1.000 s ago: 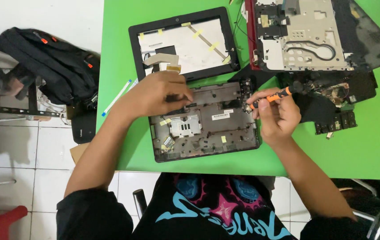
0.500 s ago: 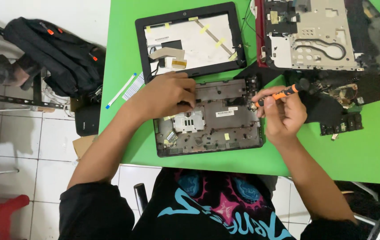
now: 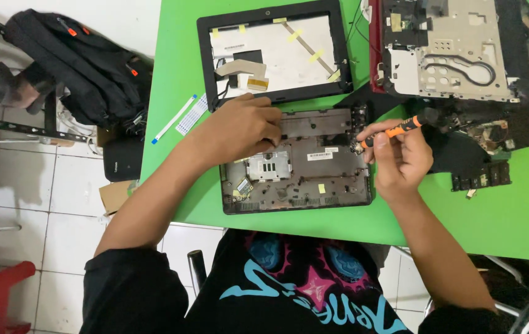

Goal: Disassembling a laptop to access internal components using a screwdriver

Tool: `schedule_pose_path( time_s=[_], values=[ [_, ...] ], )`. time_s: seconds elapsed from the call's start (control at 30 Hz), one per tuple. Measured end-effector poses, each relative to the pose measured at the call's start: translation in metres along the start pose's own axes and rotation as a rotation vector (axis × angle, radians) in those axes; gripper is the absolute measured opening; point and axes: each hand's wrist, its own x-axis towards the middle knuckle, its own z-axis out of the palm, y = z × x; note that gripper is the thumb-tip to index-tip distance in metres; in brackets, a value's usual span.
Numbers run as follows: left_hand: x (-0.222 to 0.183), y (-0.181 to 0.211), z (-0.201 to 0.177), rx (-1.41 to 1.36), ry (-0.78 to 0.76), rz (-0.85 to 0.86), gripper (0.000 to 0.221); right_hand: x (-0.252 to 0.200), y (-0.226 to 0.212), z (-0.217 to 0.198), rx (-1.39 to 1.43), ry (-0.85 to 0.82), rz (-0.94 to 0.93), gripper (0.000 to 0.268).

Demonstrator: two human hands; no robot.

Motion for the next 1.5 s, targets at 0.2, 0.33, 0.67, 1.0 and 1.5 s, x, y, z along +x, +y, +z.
schedule_pose_path(
  time_s=[0.2,0.33,0.67,1.0,1.5],
  values=[
    [-0.001,0.0,-0.008,-0.108,-0.05,-0.038,0.011,0.002,0.004,0.001,-0.002,-0.018,-0.016,0.019],
    [-0.002,-0.004,-0.006,-0.131,-0.068,-0.034,0.018,0.002,0.008,0.0,0.007,-0.02,-0.033,0.018],
    [-0.002,-0.006,-0.003,-0.155,-0.028,0.014,0.013,0.002,0.007,0.003,0.008,-0.022,0.004,0.018],
    [-0.001,0.002,-0.004,-0.036,-0.029,0.018,0.012,0.002,0.002,0.006,-0.004,-0.007,0.042,0.018],
    [0.001,0.001,-0.005,-0.12,-0.101,-0.057,0.02,0.003,0.008,0.002,0.04,-0.01,-0.022,0.017]
  ],
)
